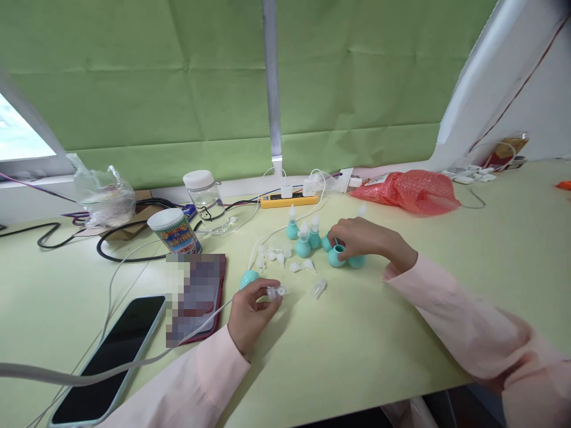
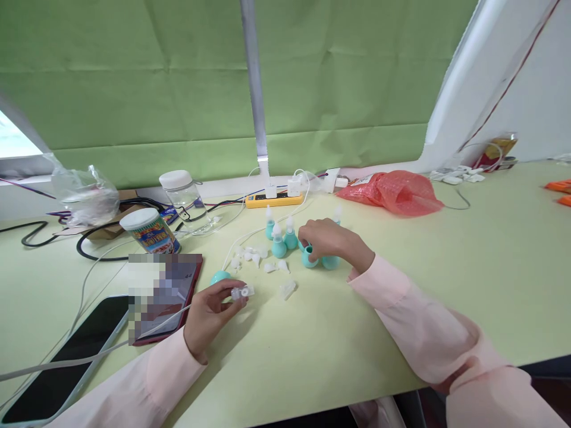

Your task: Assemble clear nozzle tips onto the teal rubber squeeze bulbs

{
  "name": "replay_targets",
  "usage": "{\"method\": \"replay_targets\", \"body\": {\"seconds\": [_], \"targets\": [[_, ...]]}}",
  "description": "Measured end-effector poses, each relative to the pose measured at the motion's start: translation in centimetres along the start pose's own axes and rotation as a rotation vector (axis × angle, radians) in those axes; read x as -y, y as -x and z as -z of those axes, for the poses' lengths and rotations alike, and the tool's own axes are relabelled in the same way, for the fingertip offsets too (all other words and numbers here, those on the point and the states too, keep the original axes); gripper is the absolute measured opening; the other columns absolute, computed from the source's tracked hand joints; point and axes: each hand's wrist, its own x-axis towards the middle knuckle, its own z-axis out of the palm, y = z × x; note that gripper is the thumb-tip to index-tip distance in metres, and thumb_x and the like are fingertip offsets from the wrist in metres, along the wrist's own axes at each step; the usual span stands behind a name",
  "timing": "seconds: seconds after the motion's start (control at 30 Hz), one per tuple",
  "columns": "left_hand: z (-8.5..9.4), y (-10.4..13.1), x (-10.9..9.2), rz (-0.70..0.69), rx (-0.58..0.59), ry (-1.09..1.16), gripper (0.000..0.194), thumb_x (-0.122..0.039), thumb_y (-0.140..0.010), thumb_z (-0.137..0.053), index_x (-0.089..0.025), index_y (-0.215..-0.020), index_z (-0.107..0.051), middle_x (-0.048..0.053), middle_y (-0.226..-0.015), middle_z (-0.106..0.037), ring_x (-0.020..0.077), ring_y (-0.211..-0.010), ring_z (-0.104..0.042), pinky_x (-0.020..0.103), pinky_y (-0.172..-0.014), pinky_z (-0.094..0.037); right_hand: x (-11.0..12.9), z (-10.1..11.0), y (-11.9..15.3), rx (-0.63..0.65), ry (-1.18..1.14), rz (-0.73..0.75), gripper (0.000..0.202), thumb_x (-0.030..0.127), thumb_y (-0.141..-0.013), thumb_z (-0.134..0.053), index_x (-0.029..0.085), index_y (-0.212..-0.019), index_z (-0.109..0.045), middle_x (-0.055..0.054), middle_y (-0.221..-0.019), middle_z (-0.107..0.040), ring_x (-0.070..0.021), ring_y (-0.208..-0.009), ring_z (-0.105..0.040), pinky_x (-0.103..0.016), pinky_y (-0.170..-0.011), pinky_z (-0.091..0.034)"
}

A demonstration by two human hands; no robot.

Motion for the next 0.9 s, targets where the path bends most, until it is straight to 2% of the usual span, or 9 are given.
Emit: {"method": "replay_targets", "body": {"seconds": [0.1,0.23,0.37,0.47,0.57,0.67,0.77,0.83,0.9], "targets": [[0.0,0.1,-0.2,-0.016,-0.029,-0.008,0.021,-0.021,-0.058,-0.065,-0.014,-0.078,-0.059,0.003,-0.075,-0.057,0.0131,-0.066,-0.054,0.021,-0.049,-0.048,0.8,0.8,0.7,-0.048,-0.169,0.160,0.013,0.024,-0.063,-0.057,0.020,-0.075,-0.058,-0.002,-0.070,-0.055,-0.0148,-0.063,-0.050,-0.024,-0.051,-0.035],[-0.1,0.2,-0.6,-0.021,-0.076,-0.016,0.023,-0.026,-0.060,-0.064,-0.013,-0.078,-0.060,0.001,-0.065,-0.054,0.0085,-0.049,-0.047,0.017,-0.035,-0.041,3.0,1.2,1.1,-0.033,-0.488,0.393,0.024,0.027,-0.061,-0.059,0.018,-0.083,-0.055,-0.003,-0.083,-0.056,-0.0144,-0.075,-0.052,-0.023,-0.060,-0.041],[-0.2,0.3,-0.5,-0.004,-0.109,-0.023,0.028,-0.029,-0.061,-0.064,-0.012,-0.084,-0.061,-0.002,-0.059,-0.049,0.0056,-0.041,-0.039,0.016,-0.029,-0.034,4.5,0.1,0.4,0.100,-0.793,0.486,0.017,0.022,-0.060,-0.059,0.017,-0.071,-0.046,-0.002,-0.087,-0.057,-0.0139,-0.078,-0.054,-0.023,-0.060,-0.043],[-0.1,0.4,-0.3,-0.058,-0.142,-0.070,0.027,-0.029,-0.061,-0.065,-0.013,-0.083,-0.063,-0.003,-0.057,-0.044,0.0050,-0.041,-0.036,0.017,-0.031,-0.032,4.9,-0.6,-0.1,0.091,-0.981,0.490,0.020,0.017,-0.062,-0.056,0.018,-0.072,-0.038,-0.002,-0.087,-0.058,-0.0136,-0.079,-0.055,-0.022,-0.059,-0.042],[0.1,0.5,-0.5,-0.184,-0.131,-0.204,0.022,-0.028,-0.063,-0.064,-0.015,-0.081,-0.064,-0.003,-0.056,-0.041,0.0067,-0.047,-0.039,0.019,-0.042,-0.037,5.6,-0.9,-0.1,-0.090,-0.875,0.470,0.023,0.014,-0.061,-0.054,0.019,-0.079,-0.041,0.000,-0.083,-0.056,-0.0127,-0.075,-0.052,-0.024,-0.062,-0.040],[0.1,0.7,-0.9,-0.315,-0.027,-0.346,0.014,-0.026,-0.068,-0.061,-0.017,-0.078,-0.063,0.001,-0.070,-0.048,0.0121,-0.066,-0.049,0.024,-0.060,-0.044,6.4,-1.1,0.2,-0.288,-0.622,0.474,0.023,0.015,-0.058,-0.055,0.019,-0.079,-0.044,0.001,-0.076,-0.052,-0.0121,-0.069,-0.047,-0.025,-0.064,-0.036],[0.0,0.8,-0.9,-0.307,0.090,-0.329,0.010,-0.025,-0.072,-0.056,-0.016,-0.077,-0.058,0.004,-0.084,-0.055,0.0152,-0.079,-0.054,0.027,-0.070,-0.046,7.1,-1.6,0.3,-0.298,-0.463,0.474,0.022,0.015,-0.058,-0.054,0.018,-0.078,-0.044,0.001,-0.069,-0.050,-0.0116,-0.063,-0.044,-0.023,-0.058,-0.033],[-0.1,0.8,-0.8,-0.251,0.135,-0.293,0.010,-0.025,-0.072,-0.056,-0.016,-0.076,-0.056,0.003,-0.078,-0.059,0.0141,-0.072,-0.057,0.026,-0.066,-0.047,7.3,-2.0,0.1,-0.267,-0.392,0.469,0.020,0.013,-0.059,-0.051,0.017,-0.076,-0.043,0.002,-0.065,-0.050,-0.0106,-0.059,-0.044,-0.021,-0.052,-0.030],[-0.2,0.9,-0.7,-0.237,0.127,-0.327,0.013,-0.027,-0.069,-0.058,-0.015,-0.074,-0.057,0.002,-0.068,-0.061,0.0124,-0.060,-0.056,0.024,-0.059,-0.047,7.4,-2.3,0.0,-0.253,-0.349,0.476,0.017,0.010,-0.061,-0.048,0.017,-0.075,-0.043,0.002,-0.064,-0.051,-0.0099,-0.056,-0.044,-0.021,-0.050,-0.027]]}}
